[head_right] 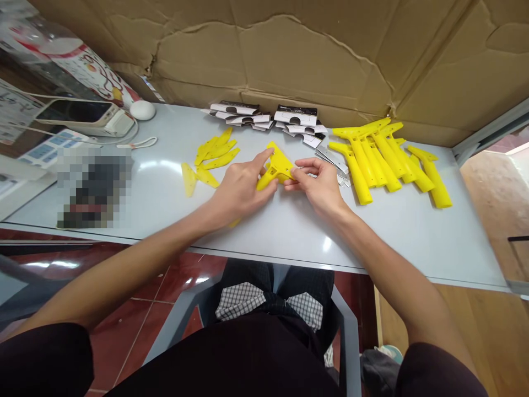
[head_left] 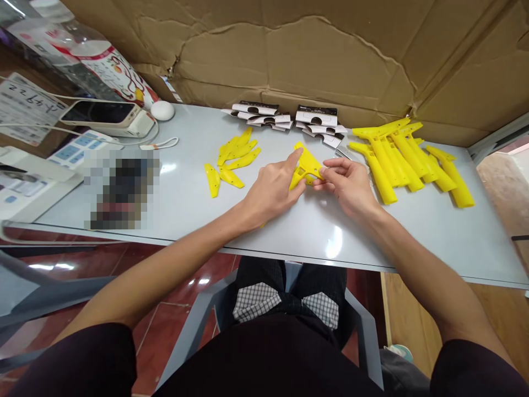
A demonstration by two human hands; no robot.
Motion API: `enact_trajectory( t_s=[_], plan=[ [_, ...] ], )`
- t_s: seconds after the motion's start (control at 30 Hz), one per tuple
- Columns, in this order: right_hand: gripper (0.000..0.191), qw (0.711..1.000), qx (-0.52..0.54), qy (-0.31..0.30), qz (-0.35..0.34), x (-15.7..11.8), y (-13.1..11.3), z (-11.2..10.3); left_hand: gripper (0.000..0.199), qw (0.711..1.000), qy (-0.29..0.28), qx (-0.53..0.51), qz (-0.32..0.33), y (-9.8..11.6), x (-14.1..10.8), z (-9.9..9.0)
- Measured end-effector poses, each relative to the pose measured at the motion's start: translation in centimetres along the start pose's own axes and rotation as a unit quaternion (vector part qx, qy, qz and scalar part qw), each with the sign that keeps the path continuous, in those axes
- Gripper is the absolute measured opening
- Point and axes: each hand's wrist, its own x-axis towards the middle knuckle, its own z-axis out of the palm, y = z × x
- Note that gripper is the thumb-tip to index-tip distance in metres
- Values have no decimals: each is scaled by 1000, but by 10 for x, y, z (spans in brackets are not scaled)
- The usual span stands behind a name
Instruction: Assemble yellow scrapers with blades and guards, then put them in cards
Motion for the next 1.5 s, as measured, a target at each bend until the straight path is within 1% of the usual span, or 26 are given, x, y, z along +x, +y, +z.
enact_trajectory(
  t_s=[0.13,0.27,0.37,0.47,0.53,0.6,0.77,0.83,0.9,1.03,1.27,1.4,1.5],
  plan=[
    [34,1000,12,-7,6,-1,0,2,54,999,-21,-23,6,-3,2,-3],
    [36,1000,13,1,9,-2,-1,4,57,997,-12,-70,-4,-9,4,-2],
    [44,1000,14,-11,7,-2,-3,3,59,996,-1,-91,-8,-13,6,-1],
    [56,998,11,-53,12,-3,-7,2,57,995,8,-96,-7,-15,8,-2],
    [60,997,9,-78,18,-4,-12,0,55,996,17,-89,-7,-17,8,-5],
    [60,996,11,-87,18,-5,-17,-1,55,996,27,-81,-9,-19,7,-8],
    [54,998,7,-61,0,-4,-26,-5,56,999,18,-48,0,-25,0,-11],
    [53,998,-2,-61,10,-3,-25,-6,58,999,16,-27,12,-25,-3,-11],
    [52,997,-5,-75,29,-3,-22,-6,58,1000,13,-1,29,-23,-6,-10],
    [46,993,-21,-109,38,-3,-16,-6,55,997,-19,49,53,-15,-13,-8],
    [44,993,-81,-84,18,-4,-17,-7,56,986,-60,135,78,-6,-15,-12],
    [46,988,-129,-82,4,-5,-18,-5,59,984,-87,139,71,-6,-16,-12],
    [47,984,-151,-99,5,-5,-18,-3,59,988,-81,113,62,-9,-16,-13]
  ],
)
